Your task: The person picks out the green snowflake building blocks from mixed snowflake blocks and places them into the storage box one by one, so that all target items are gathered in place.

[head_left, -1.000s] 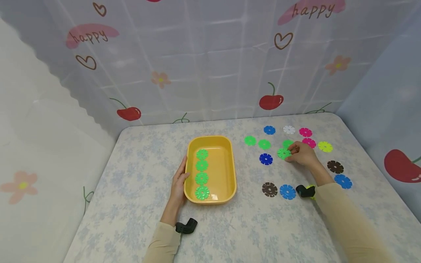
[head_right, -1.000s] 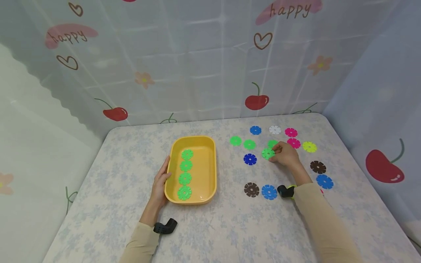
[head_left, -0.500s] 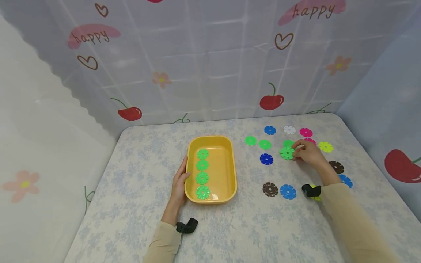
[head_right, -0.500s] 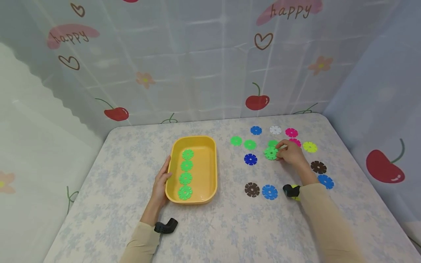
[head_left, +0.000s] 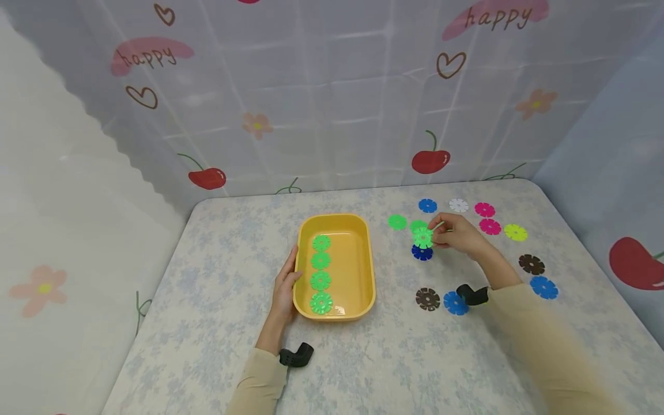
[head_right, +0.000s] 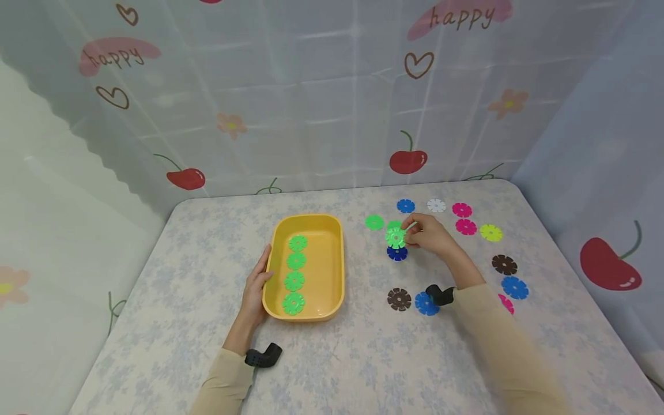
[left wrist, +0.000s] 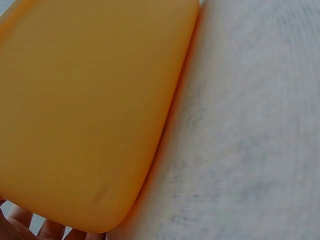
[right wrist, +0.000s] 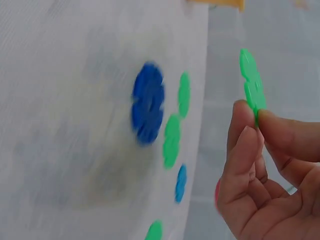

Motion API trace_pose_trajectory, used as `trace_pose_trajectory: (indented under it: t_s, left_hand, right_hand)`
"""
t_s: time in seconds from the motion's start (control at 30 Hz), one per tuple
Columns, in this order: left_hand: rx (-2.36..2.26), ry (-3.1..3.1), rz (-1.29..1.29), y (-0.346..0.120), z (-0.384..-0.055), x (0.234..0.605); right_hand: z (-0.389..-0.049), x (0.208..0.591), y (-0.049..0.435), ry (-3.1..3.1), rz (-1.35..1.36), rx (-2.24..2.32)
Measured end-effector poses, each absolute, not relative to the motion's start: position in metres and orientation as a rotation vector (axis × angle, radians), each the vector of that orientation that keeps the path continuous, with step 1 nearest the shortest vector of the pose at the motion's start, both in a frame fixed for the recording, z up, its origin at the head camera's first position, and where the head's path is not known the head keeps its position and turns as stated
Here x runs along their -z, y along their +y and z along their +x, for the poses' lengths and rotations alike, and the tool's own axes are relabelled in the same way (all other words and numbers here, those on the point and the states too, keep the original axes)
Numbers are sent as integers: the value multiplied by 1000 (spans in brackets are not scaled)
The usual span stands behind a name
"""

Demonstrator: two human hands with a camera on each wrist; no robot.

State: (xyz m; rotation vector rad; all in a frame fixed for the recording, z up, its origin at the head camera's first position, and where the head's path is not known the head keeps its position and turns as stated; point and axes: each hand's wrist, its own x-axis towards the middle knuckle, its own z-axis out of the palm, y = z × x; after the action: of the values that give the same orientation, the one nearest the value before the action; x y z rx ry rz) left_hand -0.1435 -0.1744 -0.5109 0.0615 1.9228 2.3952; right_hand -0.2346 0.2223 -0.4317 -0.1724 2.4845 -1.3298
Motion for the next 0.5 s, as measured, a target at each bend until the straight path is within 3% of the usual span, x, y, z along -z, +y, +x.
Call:
trace_pose_trajectory:
  t_s: [0.5]
  left_hand:
    - [-2398, 1936, 50, -174, -145, 511]
  right_hand:
    - [-235, 402, 116, 2243, -772, 1261]
